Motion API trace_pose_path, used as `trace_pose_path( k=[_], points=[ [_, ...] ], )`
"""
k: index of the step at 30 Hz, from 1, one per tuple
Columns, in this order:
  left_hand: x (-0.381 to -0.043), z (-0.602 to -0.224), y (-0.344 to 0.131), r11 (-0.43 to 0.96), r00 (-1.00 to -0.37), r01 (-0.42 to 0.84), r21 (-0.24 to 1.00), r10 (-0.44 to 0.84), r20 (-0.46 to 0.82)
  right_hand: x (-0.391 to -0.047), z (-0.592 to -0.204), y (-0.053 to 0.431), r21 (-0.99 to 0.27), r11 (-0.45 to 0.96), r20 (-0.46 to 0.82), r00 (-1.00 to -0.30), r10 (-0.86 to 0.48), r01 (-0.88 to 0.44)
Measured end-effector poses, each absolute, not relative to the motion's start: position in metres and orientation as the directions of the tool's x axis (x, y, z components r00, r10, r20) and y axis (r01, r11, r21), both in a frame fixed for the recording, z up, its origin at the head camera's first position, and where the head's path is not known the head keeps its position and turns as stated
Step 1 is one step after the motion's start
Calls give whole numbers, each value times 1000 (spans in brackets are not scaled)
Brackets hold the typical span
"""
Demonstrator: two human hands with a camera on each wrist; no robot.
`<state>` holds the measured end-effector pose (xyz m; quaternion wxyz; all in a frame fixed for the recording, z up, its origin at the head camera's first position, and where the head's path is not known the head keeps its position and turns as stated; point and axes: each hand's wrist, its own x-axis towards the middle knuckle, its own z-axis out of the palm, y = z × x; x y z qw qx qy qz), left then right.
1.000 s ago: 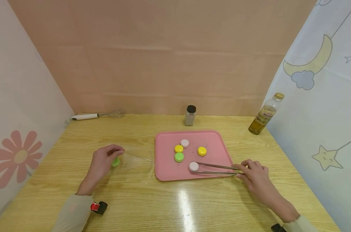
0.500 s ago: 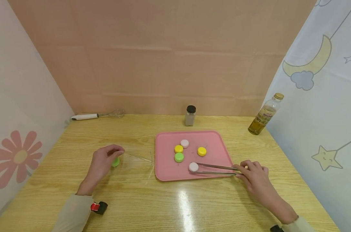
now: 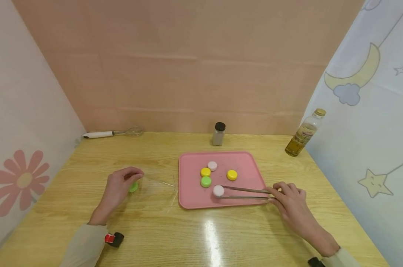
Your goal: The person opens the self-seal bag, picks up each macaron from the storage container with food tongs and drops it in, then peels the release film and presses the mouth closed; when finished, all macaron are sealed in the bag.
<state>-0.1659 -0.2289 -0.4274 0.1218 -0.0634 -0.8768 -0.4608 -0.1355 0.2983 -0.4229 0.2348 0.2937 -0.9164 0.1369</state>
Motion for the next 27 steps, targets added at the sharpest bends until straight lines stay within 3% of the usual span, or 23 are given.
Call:
trace_pose_path(
  k=[18, 27],
  points=[
    [-165, -428, -224, 574, -968, 203, 793, -6, 252, -156, -414, 229, -104, 733, 573, -643, -508, -673],
    [-164, -427, -224, 572, -969, 203, 795, 0, 247, -164, -414, 193, -85, 754, 583, -646, -493, -652]
  ],
)
